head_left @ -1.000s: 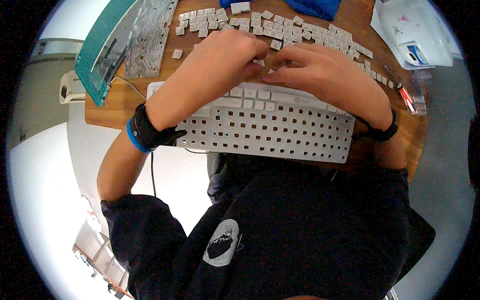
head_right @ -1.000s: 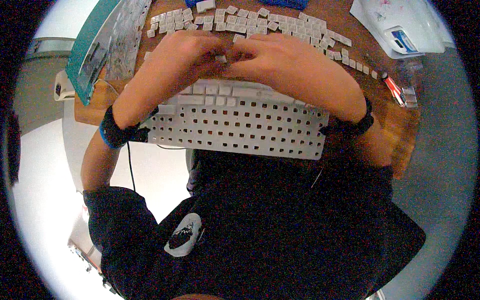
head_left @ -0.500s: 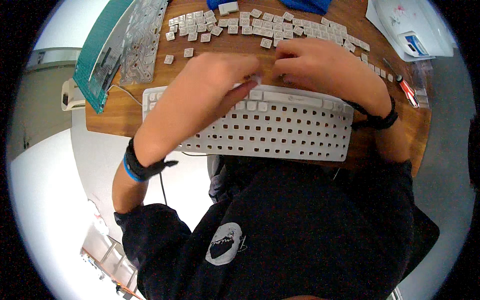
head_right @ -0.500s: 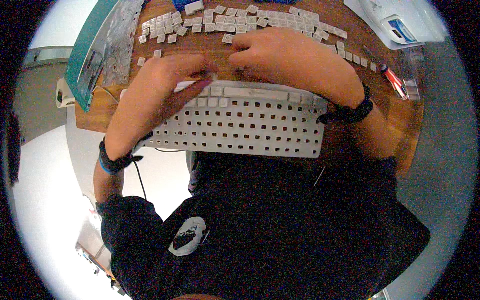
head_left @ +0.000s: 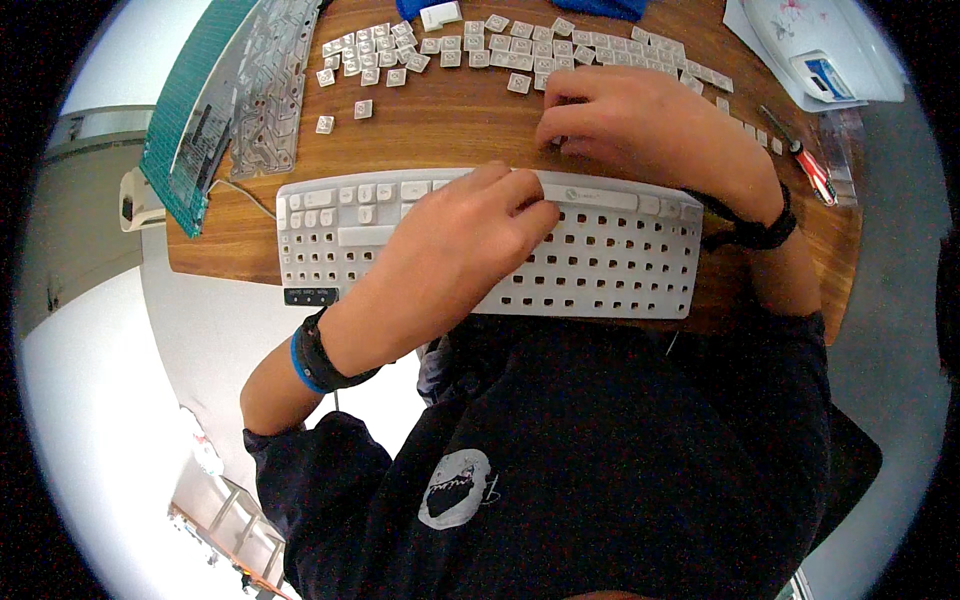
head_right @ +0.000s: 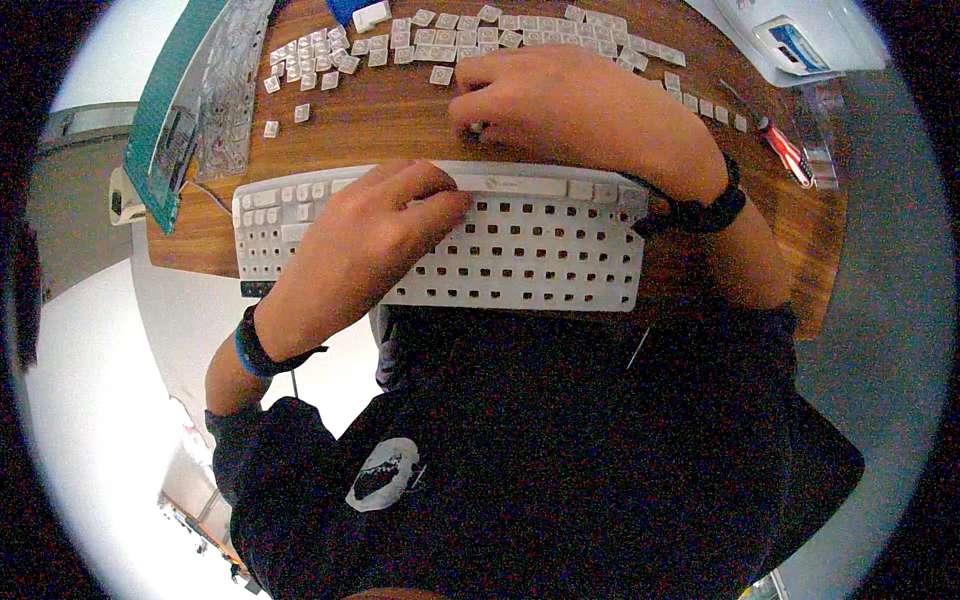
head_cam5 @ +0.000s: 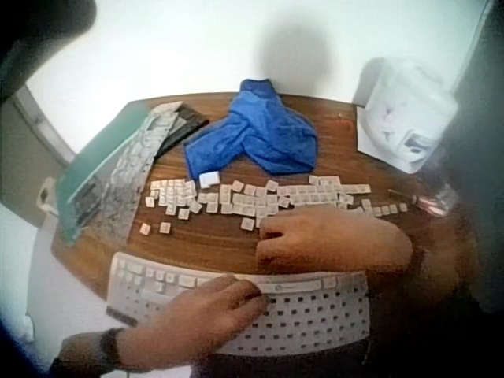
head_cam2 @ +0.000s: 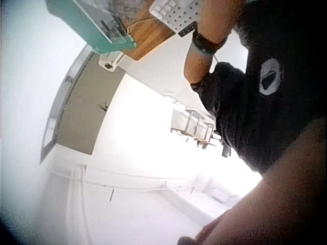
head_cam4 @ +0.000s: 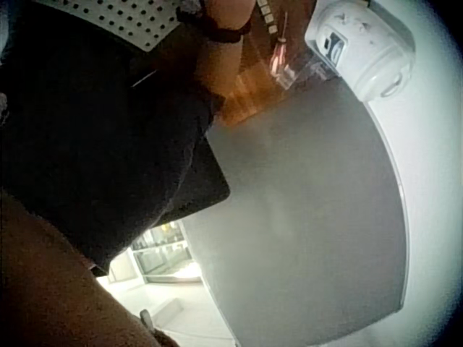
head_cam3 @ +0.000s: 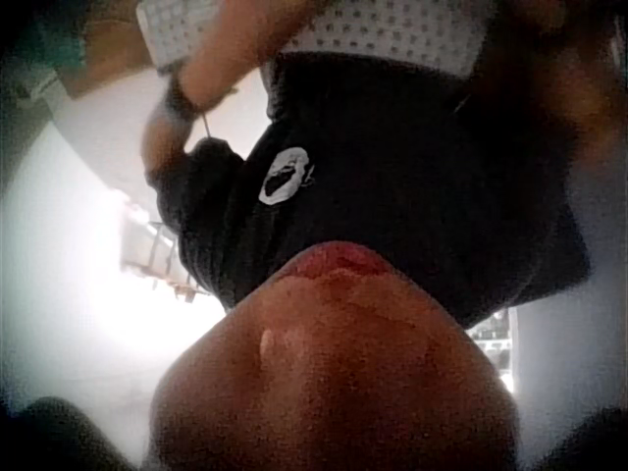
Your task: The person wipes individual white keyboard keycaps with a blue cloth and then places them one by one onto a white keyboard base. The person handles the keycaps and the keyboard throughout the clip.
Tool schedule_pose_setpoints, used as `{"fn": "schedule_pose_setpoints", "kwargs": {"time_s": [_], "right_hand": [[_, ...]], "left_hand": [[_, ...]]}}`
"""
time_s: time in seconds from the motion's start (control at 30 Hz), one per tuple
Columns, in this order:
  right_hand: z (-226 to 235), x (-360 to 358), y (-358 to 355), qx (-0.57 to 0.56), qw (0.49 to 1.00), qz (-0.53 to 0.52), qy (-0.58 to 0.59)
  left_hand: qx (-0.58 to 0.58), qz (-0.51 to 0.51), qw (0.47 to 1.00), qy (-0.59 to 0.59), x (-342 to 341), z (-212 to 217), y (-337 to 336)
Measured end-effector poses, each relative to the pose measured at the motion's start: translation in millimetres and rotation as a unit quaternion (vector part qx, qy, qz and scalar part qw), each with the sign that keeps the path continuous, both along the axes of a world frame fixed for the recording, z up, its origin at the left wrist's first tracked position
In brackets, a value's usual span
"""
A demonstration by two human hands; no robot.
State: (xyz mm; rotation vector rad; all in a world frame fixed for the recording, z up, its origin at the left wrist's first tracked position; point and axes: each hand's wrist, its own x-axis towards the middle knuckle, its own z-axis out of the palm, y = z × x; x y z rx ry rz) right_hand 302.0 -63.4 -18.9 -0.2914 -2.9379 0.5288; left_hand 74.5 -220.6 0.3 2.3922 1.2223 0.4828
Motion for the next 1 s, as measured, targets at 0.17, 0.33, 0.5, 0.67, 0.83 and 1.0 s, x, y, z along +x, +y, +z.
{"fn": "schedule_pose_setpoints", "kwargs": {"time_s": [0.17,0.33,0.5,0.67,0.83,1.0], "right_hand": [[-2,-1,1,0.001,1.0,0.005,0.01],[-3,-1,0,0.003,0.999,0.012,0.031],[0,1,0,0.022,1.0,0.003,-0.011],[3,0,-1,0.022,0.999,0.008,-0.022],[2,1,-4,0.021,0.999,-0.005,-0.029],[3,1,-8,0.025,0.999,-0.022,-0.04]], "left_hand": [[-0.005,-0.002,1.0,-0.017,-8,-9,3],[0.0,-0.001,0.999,-0.051,-7,-11,2],[-0.012,-0.011,0.999,-0.034,-7,-5,5],[-0.018,-0.012,1.0,-0.005,-7,-6,6],[-0.013,-0.004,1.0,-0.001,-6,-5,3],[0.019,-0.005,0.999,0.027,-2,-9,1]]}}
